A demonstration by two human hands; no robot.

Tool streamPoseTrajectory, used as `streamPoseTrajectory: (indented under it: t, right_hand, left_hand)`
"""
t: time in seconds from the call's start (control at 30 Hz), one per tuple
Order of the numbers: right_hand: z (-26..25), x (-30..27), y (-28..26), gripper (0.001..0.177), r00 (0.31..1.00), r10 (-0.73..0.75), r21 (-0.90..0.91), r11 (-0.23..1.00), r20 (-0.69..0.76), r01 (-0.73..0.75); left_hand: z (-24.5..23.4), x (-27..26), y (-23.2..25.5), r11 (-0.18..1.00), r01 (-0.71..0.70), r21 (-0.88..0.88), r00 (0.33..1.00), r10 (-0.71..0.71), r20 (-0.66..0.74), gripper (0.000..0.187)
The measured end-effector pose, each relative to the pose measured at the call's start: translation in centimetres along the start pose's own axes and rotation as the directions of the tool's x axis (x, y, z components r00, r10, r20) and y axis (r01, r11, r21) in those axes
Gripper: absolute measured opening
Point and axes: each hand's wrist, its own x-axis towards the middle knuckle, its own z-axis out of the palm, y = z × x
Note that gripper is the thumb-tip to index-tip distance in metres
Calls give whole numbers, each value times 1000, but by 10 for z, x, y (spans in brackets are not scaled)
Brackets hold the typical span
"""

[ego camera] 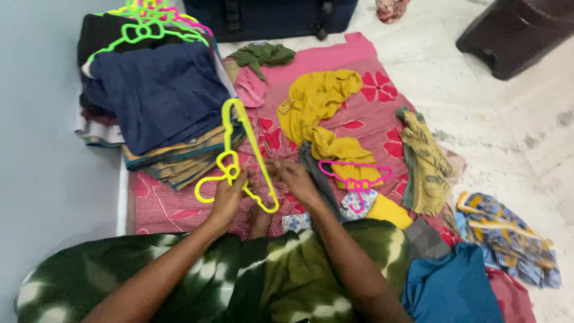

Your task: The person sits on the floor and places various garments onto colorful plastic hangers. They handle shirts, pants, and other clothing items one at a time, then stack the hung items on a pile beside them.

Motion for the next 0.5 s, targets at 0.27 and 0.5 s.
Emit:
streamPoseTrajectory:
  t: [0.27, 0.5]
  right_hand:
    - [-156, 18, 98, 30, 898, -66, -872, 278, -435, -403]
    - [-179, 8, 83, 31, 885, 29, -877, 129, -464, -463]
  left_hand:
    - [5, -8, 37, 980, -153, 128, 988, 155, -5, 32]
    - [2, -17, 59, 943, -185, 277, 978, 205, -45, 41]
